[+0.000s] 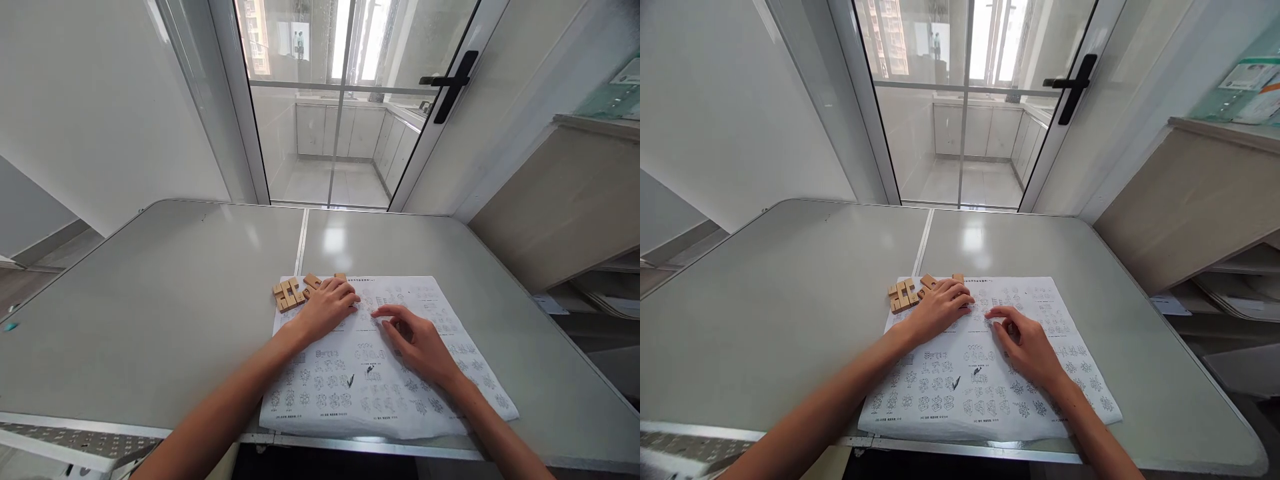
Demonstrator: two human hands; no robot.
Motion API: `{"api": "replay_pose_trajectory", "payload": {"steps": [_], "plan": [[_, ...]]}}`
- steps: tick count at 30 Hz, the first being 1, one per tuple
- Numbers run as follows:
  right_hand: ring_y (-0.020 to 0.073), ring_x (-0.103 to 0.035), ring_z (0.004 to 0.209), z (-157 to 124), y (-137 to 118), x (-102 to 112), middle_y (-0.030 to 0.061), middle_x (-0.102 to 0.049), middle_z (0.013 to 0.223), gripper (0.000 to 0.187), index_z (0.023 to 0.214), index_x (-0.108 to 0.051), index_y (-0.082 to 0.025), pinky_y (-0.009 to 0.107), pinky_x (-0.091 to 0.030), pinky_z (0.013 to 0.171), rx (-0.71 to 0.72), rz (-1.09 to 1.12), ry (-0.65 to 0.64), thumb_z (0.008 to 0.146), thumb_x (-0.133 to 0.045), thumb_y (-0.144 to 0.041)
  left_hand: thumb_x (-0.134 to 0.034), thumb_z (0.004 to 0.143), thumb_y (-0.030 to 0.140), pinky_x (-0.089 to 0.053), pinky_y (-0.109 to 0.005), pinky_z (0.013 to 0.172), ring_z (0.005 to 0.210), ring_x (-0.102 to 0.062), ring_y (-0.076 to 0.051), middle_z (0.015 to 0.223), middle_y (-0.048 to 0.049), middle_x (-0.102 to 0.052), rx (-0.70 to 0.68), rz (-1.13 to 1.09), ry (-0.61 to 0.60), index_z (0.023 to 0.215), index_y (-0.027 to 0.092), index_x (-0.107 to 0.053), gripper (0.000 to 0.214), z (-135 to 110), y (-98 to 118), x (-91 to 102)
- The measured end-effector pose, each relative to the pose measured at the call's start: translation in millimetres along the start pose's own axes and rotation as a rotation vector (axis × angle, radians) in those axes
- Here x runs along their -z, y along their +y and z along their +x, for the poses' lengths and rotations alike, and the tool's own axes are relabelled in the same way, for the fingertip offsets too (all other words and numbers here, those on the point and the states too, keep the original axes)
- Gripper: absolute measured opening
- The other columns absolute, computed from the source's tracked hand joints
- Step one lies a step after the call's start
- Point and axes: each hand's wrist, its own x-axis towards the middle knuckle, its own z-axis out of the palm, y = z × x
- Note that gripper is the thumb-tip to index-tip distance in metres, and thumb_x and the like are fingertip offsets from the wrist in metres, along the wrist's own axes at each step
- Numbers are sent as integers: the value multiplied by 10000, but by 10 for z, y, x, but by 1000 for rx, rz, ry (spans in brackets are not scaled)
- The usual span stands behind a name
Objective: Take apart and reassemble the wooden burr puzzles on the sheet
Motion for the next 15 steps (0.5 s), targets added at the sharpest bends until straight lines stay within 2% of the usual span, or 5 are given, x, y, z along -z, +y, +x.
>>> {"api": "replay_pose_trajectory", "payload": {"steps": [4,10,15], "plan": [[169,-573,658,-2,16,9,42,-741,935,290,1226,-681,-249,312,-481,650,10,8,-6,1042,-519,-405,-563,1041,198,-522,-438,1017,1129,-645,-242,1109,-59,-719,59,49,60,1050,201,-681,119,4,-6,-17],[172,-604,661,3,29,4,37,-749,931,280,1223,-683,-260,313,-501,658,21,-2,0,1038,-526,-399,-584,1019,214,-517,-461,1034,1131,-637,-261,1159,-77,-719,138,86,86,1061,192,-677,104,-9,23,10],[170,-580,649,4,2,-2,23,-726,871,266,1203,-688,-256,307,-486,645,15,6,4,1041,-525,-389,-576,1020,206,-517,-447,1015,1129,-645,-255,1155,-91,-716,74,50,82,1080,185,-667,111,2,101,64]]}}
